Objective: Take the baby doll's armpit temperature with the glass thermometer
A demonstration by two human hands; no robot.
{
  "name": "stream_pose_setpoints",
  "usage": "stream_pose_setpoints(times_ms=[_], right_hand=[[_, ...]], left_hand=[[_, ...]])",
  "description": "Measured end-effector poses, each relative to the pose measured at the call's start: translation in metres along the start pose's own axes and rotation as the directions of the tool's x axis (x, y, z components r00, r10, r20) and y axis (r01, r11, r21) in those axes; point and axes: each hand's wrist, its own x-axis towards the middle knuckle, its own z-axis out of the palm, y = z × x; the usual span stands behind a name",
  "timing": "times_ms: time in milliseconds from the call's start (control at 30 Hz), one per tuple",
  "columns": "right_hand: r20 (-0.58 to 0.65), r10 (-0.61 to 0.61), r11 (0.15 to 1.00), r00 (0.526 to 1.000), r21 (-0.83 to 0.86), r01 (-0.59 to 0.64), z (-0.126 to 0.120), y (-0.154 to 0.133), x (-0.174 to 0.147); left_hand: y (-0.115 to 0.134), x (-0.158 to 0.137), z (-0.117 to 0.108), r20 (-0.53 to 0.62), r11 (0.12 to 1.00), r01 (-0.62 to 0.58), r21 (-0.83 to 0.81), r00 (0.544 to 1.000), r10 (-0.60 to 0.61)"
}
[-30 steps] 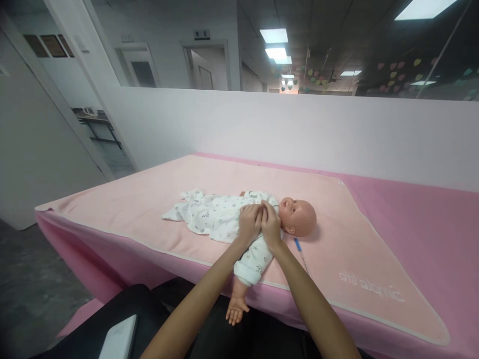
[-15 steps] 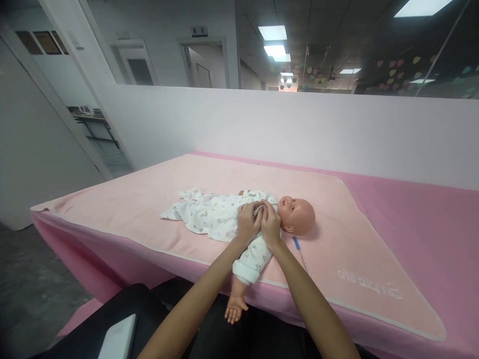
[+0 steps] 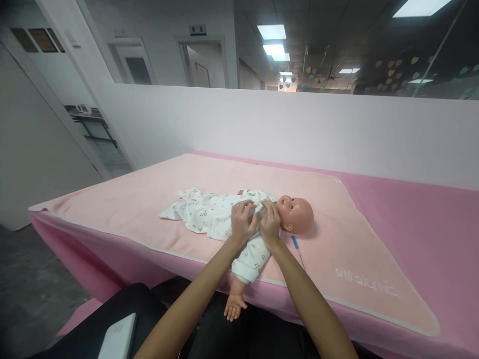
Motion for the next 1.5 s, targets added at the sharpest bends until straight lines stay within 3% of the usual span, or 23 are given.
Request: stream_pose_setpoints(times_ms=[267,700,1033,1267,1500], right_hand=[[-0.091,-0.014,1.0,0.996,0.024,0.016,0.0,-0.003,0.001],[-0.039,-0.026,0.998,0.999,0.055,0.028,-0.002,-0.005,0.002],[0.172,-0.14,0.988,0.975,-0.034,0.148,-0.005,-0.012,0.004],[0.184,-0.14,0.985,0.973,-0.073,0.155,-0.005,-0.016,0.006],[0.134,-0.189,0.974,0.973,-0.101,0.203,-0.002,-0.013,0.006]], left_hand=[[-0.006,-0.003,-0.007,0.039,0.996,0.084,-0.003,0.996,-0.084],[-0.006,-0.003,-0.002,-0.029,0.99,0.14,-0.03,0.99,-0.141],[-0.007,-0.004,-0.002,-0.076,0.99,0.071,-0.121,0.994,-0.081],[-0.008,-0.005,-0.001,-0.059,0.985,0.063,-0.162,0.996,-0.074],[-0.012,-0.008,0.002,-0.02,0.969,0.151,-0.194,0.987,-0.158]])
